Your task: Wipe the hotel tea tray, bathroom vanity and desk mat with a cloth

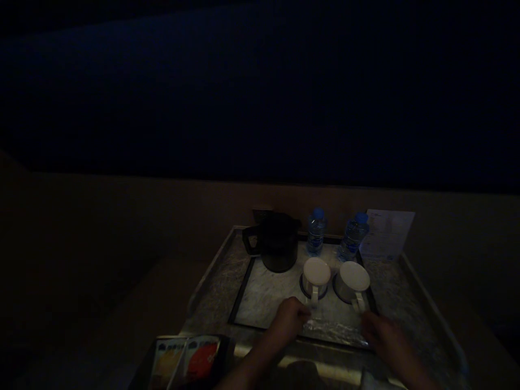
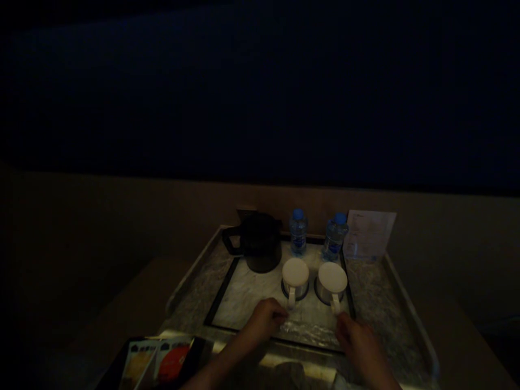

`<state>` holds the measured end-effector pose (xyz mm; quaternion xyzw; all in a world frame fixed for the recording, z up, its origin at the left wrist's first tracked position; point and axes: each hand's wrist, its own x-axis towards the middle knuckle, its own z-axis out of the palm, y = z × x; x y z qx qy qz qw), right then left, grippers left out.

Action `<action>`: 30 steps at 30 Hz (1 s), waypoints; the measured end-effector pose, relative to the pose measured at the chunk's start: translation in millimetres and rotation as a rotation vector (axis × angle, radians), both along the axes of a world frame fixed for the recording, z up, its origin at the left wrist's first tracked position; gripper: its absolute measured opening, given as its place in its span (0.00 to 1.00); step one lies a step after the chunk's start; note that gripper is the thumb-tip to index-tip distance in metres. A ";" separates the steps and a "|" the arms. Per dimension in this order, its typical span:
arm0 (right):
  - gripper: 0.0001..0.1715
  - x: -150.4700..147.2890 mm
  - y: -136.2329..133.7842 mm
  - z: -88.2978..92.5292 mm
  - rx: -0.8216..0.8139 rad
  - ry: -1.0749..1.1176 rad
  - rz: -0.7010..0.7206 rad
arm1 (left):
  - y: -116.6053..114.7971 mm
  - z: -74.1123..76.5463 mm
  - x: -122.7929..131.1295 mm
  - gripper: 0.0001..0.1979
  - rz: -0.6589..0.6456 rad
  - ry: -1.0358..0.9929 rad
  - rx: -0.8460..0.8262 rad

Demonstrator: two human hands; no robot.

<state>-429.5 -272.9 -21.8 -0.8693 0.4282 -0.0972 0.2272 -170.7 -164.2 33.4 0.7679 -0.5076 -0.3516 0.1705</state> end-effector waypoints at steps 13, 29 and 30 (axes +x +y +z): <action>0.19 -20.9 -9.8 12.8 -0.188 0.150 0.001 | -2.2 -11.8 -10.5 0.12 -0.148 0.022 -0.003; 0.24 16.5 14.0 25.8 -0.272 0.470 -0.129 | 12.5 -7.1 -13.1 0.14 -0.107 0.040 -0.062; 0.23 14.9 14.0 24.9 -0.267 0.472 -0.122 | 12.5 -6.3 -13.0 0.15 -0.104 0.040 -0.064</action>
